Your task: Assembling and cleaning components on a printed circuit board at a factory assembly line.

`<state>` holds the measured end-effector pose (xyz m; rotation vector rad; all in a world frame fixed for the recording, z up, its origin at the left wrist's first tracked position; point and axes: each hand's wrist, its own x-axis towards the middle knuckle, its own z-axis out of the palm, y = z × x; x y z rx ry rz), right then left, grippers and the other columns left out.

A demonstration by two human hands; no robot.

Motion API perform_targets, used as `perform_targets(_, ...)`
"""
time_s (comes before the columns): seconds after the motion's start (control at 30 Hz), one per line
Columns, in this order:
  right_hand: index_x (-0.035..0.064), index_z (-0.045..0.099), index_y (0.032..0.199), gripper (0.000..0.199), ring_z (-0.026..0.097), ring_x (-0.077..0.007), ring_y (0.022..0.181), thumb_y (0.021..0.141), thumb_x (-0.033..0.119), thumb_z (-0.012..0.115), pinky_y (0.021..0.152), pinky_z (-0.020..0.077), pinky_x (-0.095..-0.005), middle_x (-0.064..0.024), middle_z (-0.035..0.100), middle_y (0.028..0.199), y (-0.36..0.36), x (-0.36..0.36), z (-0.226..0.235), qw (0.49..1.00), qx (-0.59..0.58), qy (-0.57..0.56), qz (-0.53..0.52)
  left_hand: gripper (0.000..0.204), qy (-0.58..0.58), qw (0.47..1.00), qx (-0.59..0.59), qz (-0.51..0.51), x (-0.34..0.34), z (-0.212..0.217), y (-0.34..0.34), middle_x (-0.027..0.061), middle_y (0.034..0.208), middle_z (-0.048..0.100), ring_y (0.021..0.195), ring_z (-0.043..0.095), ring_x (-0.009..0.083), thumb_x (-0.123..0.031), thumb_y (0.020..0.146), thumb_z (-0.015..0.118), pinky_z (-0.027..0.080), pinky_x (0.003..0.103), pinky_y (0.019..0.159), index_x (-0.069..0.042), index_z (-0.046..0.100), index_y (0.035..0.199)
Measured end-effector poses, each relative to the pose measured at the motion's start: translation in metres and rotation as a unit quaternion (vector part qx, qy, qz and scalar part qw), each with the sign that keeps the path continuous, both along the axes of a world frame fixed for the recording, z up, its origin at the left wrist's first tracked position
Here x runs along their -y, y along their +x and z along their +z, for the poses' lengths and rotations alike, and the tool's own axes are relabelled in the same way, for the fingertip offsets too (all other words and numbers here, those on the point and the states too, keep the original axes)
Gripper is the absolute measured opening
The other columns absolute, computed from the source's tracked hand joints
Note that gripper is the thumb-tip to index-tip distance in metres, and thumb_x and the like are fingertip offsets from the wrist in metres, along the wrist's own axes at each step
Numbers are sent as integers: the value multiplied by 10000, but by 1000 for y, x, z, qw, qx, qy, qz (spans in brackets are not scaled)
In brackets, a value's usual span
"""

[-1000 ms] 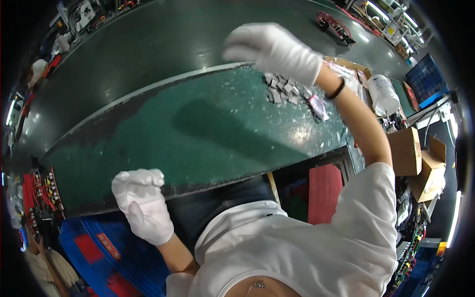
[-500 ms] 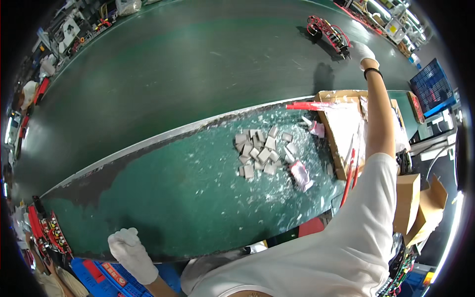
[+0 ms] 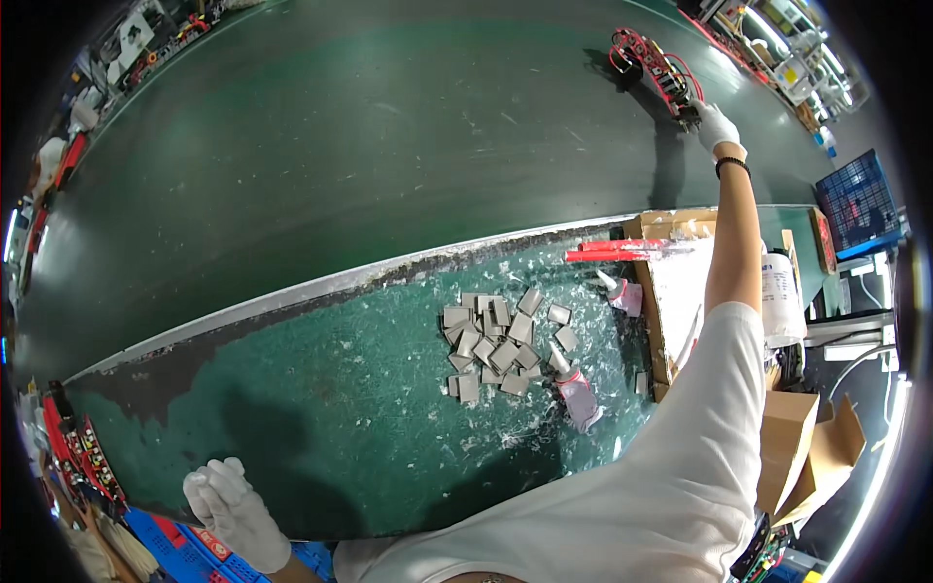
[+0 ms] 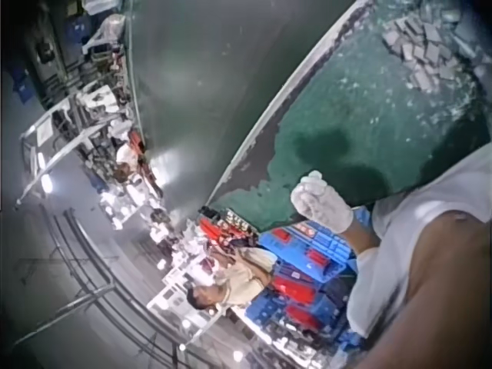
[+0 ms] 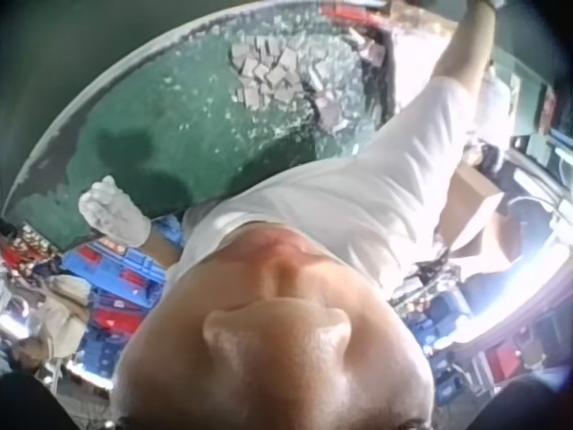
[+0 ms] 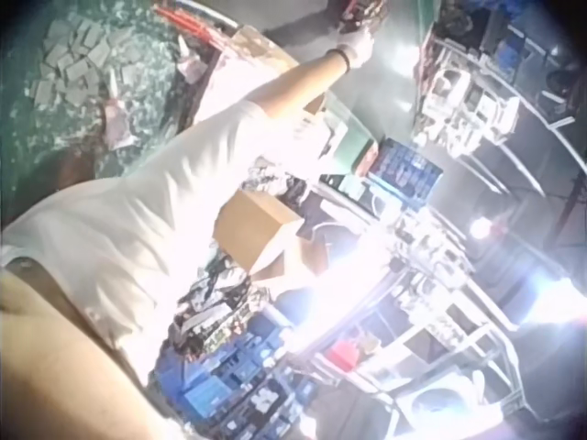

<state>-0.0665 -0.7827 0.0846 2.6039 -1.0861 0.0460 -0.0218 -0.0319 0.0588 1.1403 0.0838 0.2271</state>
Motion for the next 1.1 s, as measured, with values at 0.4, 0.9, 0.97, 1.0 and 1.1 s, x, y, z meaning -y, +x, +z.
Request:
perform_targets(0.4, 97, 525, 1112, 361, 552, -336, 991, 803, 261, 612, 822, 449, -393, -140, 588, 1072, 42, -61, 8, 972, 141, 14, 186, 58, 28, 997, 35, -70, -36, -9, -1, -5, 723, 291, 655, 333, 120, -101, 918, 465, 347, 282, 716, -62, 445, 957)
perform_targets(0.9, -50, 575, 895, 388, 590, -313, 746, 824, 331, 606, 666, 450, -366, -221, 584, 788, 112, -436, 103, 862, 142, 114, 473, 138, -139, 976, 108, -129, -71, 15, -28, -8, 625, 328, 592, 342, 139, -189, 939, 401, 303, 301, 628, -71, 463, 905)
perform_targets(0.97, -39, 578, 916, 388, 586, -310, 739, 807, 330, 632, 664, 457, -353, -210, 587, 788, 73, -460, 109, 809, 164, 192, 531, 140, -133, 972, 120, -153, -68, 16, -33, -12, 622, 352, 589, 341, 128, -193, 921, 454, 297, 304, 630, -62, 498, 939)
perform_targets(1.0, -39, 578, 916, 388, 586, -310, 739, 807, 330, 632, 664, 457, -353, -210, 587, 788, 66, -478, 105, 805, 163, 198, 535, 138, -118, 965, 140, -190, -72, 14, -34, -13, 618, 363, 585, 343, 122, -186, 917, 469, 299, 302, 632, -58, 513, 948)
perform_targets(1.1, -17, 572, 925, 341, 583, -263, 729, 797, 292, 640, 650, 466, -341, -158, 593, 799, 34, -534, 93, 738, 97, 220, 631, 152, -88, 970, 145, -176, -87, 7, -51, -16, 592, 375, 570, 345, 112, -195, 912, 500, 321, 299, 649, -54, 546, 945)
